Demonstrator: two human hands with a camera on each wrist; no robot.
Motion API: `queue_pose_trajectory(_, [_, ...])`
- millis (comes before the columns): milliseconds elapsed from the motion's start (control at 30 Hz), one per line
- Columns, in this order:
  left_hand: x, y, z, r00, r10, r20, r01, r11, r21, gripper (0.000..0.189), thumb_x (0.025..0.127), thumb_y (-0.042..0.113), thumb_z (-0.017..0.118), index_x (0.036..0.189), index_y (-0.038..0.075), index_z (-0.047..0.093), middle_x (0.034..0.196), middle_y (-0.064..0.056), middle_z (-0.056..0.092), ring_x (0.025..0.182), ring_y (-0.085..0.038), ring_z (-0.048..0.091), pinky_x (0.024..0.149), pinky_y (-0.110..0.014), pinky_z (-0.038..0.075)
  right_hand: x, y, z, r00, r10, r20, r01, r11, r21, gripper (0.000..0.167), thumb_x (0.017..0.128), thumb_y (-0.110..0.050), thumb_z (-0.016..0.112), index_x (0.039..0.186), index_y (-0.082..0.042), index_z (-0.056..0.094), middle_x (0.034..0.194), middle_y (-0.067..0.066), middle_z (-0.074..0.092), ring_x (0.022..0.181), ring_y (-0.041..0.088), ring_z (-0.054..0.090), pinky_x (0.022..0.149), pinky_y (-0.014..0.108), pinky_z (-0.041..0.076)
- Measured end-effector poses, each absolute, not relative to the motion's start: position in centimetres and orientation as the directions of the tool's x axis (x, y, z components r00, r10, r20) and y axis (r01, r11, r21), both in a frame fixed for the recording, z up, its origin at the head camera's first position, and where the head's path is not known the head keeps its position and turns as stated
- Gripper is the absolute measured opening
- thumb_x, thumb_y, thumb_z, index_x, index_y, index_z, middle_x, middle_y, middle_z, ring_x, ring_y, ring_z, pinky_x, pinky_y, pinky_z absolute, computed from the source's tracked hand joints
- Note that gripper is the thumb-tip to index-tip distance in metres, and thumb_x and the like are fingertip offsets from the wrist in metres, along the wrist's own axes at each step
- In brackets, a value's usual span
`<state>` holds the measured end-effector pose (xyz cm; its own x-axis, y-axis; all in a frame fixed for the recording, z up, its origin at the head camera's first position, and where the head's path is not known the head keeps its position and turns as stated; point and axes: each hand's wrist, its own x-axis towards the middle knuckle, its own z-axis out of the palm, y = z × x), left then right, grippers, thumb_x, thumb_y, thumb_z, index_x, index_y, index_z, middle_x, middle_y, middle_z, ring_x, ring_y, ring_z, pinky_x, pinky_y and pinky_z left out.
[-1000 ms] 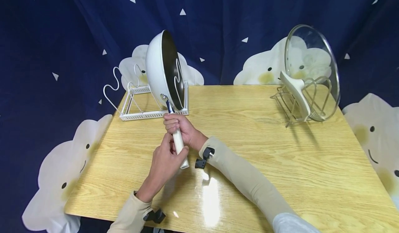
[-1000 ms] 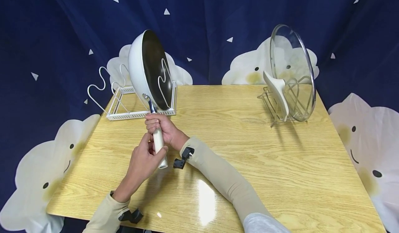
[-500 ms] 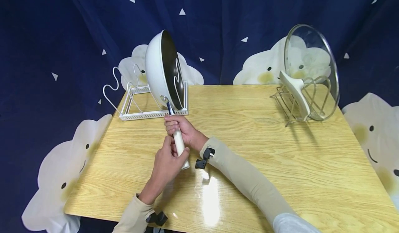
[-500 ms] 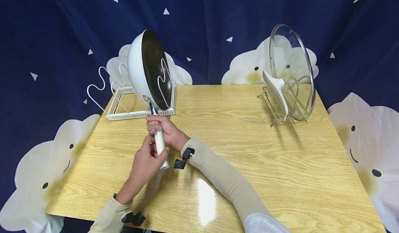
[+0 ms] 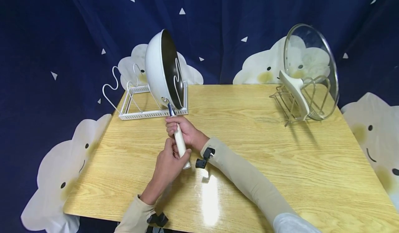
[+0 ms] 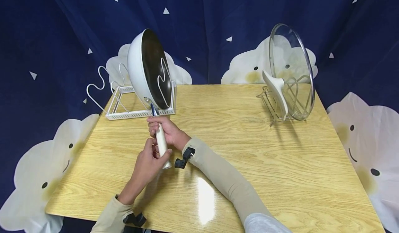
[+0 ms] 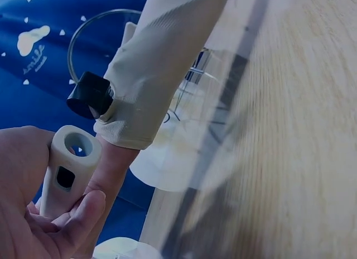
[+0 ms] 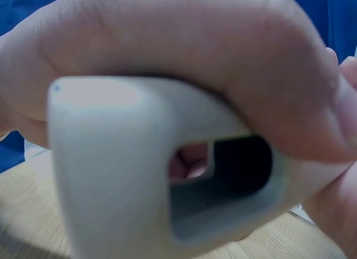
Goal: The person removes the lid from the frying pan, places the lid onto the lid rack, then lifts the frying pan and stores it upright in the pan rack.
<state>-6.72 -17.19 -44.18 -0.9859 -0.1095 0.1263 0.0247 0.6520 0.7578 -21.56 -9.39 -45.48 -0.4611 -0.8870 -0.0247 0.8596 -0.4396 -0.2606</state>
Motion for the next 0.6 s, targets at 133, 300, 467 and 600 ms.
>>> queue_pose_trajectory(133, [-6.8, -17.2, -44.3, -0.989, -0.097, 0.113, 0.024, 0.643, 0.766, 0.043, 0.089, 0.035, 0.076, 0.113, 0.01, 0.05, 0.078, 0.001, 0.058, 0.064, -0.01, 0.054, 0.055, -0.025, 0.044, -21.7, -9.3, -45.7, -0.486, -0.872, -0.047, 0.843, -0.455, -0.288, 0.03, 0.108, -0.007, 0.033, 0.083, -0.012, 0.048, 0.056, -0.006, 0.044, 0.046, 0.003, 0.049, 0.047, 0.018, 0.047])
queue_pose_trajectory(300, [-6.8, -17.2, -44.2, -0.991, -0.116, 0.066, -0.021, 0.623, 0.782, 0.041, 0.091, 0.04, 0.074, 0.113, 0.012, 0.054, 0.08, 0.001, 0.064, 0.067, -0.01, 0.06, 0.058, -0.028, 0.048, -21.8, -9.1, -45.9, -0.564, -0.819, -0.103, 0.779, -0.486, -0.397, 0.02, 0.105, -0.005, 0.04, 0.089, -0.011, 0.05, 0.062, -0.004, 0.048, 0.053, 0.005, 0.052, 0.055, 0.019, 0.051])
queue_pose_trajectory(467, [-7.1, -17.6, -43.7, -0.991, -0.134, 0.025, -0.066, 0.633, 0.772, 0.039, 0.097, 0.045, 0.066, 0.118, 0.013, 0.061, 0.093, 0.0, 0.069, 0.078, -0.014, 0.065, 0.067, -0.033, 0.051, -21.9, -7.9, -45.8, -0.618, -0.769, -0.162, 0.7, -0.445, -0.558, 0.013, 0.105, -0.012, 0.045, 0.112, -0.009, 0.055, 0.086, 0.006, 0.067, 0.079, 0.017, 0.068, 0.083, 0.032, 0.058])
queue_pose_trajectory(600, [-7.6, -18.3, -43.2, -0.99, -0.141, 0.022, -0.073, 0.633, 0.771, 0.048, 0.1, 0.051, 0.059, 0.128, 0.012, 0.06, 0.111, -0.003, 0.07, 0.092, -0.02, 0.069, 0.08, -0.039, 0.056, -22.1, -6.1, -45.3, -0.62, -0.764, -0.181, 0.654, -0.375, -0.657, 0.029, 0.106, -0.021, 0.044, 0.131, -0.007, 0.051, 0.127, 0.024, 0.064, 0.108, 0.028, 0.068, 0.106, 0.044, 0.049])
